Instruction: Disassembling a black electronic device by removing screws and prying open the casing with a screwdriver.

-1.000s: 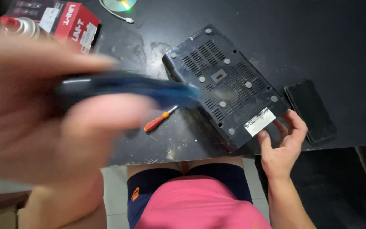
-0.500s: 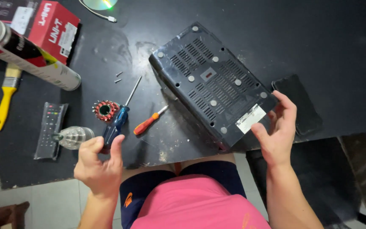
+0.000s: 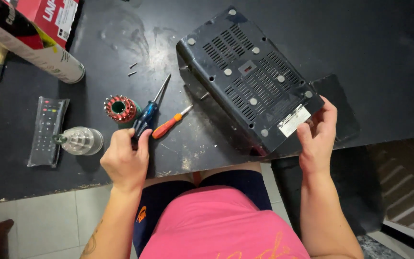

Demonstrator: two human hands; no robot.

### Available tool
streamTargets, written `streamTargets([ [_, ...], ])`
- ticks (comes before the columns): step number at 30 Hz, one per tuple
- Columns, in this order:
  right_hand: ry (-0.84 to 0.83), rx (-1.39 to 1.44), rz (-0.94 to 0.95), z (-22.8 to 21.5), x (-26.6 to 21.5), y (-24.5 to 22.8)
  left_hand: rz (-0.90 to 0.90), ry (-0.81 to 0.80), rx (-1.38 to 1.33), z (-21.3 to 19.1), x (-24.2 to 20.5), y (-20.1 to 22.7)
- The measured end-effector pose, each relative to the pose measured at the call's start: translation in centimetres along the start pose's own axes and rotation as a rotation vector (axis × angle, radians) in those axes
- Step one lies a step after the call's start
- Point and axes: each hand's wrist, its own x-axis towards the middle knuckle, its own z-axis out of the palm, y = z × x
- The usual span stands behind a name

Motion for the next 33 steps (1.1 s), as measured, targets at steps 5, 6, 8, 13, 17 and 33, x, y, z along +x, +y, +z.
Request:
streamTargets([
  [5,-0.01,-0.052,0.071,-1.4,0.3,4.7,-0.009,-0.067,0.094,0.4,-0.3,0.1],
  [6,-0.009,-0.053,0.07,-1.2,0.3,4.6,-0.009,-0.065,0.092,0.7,-0.5,0.0],
  [8,0.018,-0.003,0.092,-0.8,0.2,4.4,-0.047,-0.11,0.147,1.1,-0.8,-0.2],
  [13,0.015,-0.031,0.087,0.3,0.0,2.9,0.034,-0.009,0.049,-1.2,0.8,2.2],
  [17,0.023,-0.036,0.112,0.6,-0.5,3.5,0.251,0.005,-0.24,-2.9,1.7,7.7],
  [33,-0.025,-0.026,0.173,0.2,-0.3,4.4,0.171,-0.078,-0.109,0.8,-0.7,8.3],
])
